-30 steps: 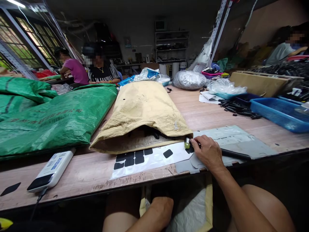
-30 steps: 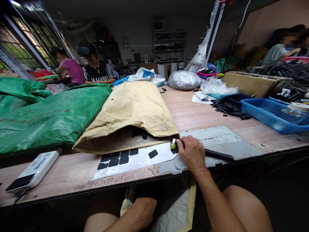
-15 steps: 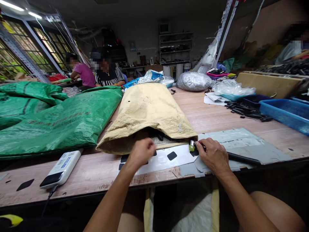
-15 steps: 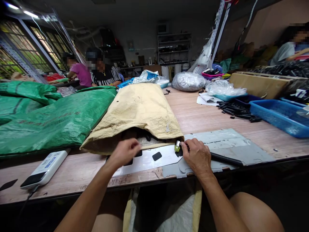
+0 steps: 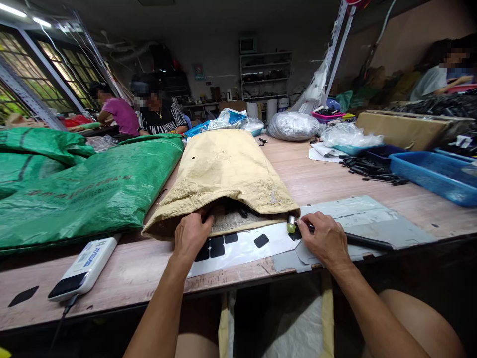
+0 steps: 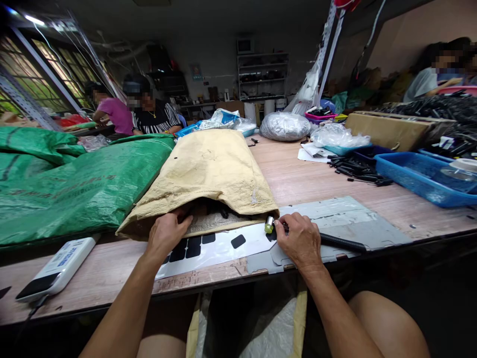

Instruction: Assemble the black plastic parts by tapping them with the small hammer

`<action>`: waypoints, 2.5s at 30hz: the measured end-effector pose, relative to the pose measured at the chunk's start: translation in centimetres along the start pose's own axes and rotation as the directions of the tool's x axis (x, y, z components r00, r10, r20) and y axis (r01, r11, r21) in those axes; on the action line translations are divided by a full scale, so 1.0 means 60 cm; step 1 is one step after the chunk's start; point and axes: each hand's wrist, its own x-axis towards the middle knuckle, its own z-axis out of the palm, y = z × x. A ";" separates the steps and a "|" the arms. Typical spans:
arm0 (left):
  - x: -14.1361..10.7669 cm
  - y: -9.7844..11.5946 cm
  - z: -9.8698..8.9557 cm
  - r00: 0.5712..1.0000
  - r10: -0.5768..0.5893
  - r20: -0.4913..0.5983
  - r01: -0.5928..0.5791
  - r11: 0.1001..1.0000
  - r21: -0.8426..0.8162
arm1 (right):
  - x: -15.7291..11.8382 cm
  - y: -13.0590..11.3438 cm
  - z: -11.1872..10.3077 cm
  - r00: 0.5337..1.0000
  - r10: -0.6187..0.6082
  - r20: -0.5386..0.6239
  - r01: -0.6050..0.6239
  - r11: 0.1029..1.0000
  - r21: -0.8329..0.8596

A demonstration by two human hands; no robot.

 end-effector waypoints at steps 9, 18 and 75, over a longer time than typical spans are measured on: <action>-0.101 0.056 0.047 0.886 0.441 0.144 -0.352 0.842 -0.408 | -0.002 0.007 0.002 0.997 -0.056 0.060 0.055 0.998 0.016; -0.096 0.048 0.058 0.891 0.427 0.153 -0.311 0.821 -0.479 | -0.010 -0.040 -0.046 0.972 -0.143 -0.188 0.171 0.975 0.139; -0.091 0.039 0.057 0.881 0.427 0.205 -0.218 0.750 -0.625 | -0.010 -0.137 -0.047 0.851 -0.501 0.157 0.429 0.836 0.342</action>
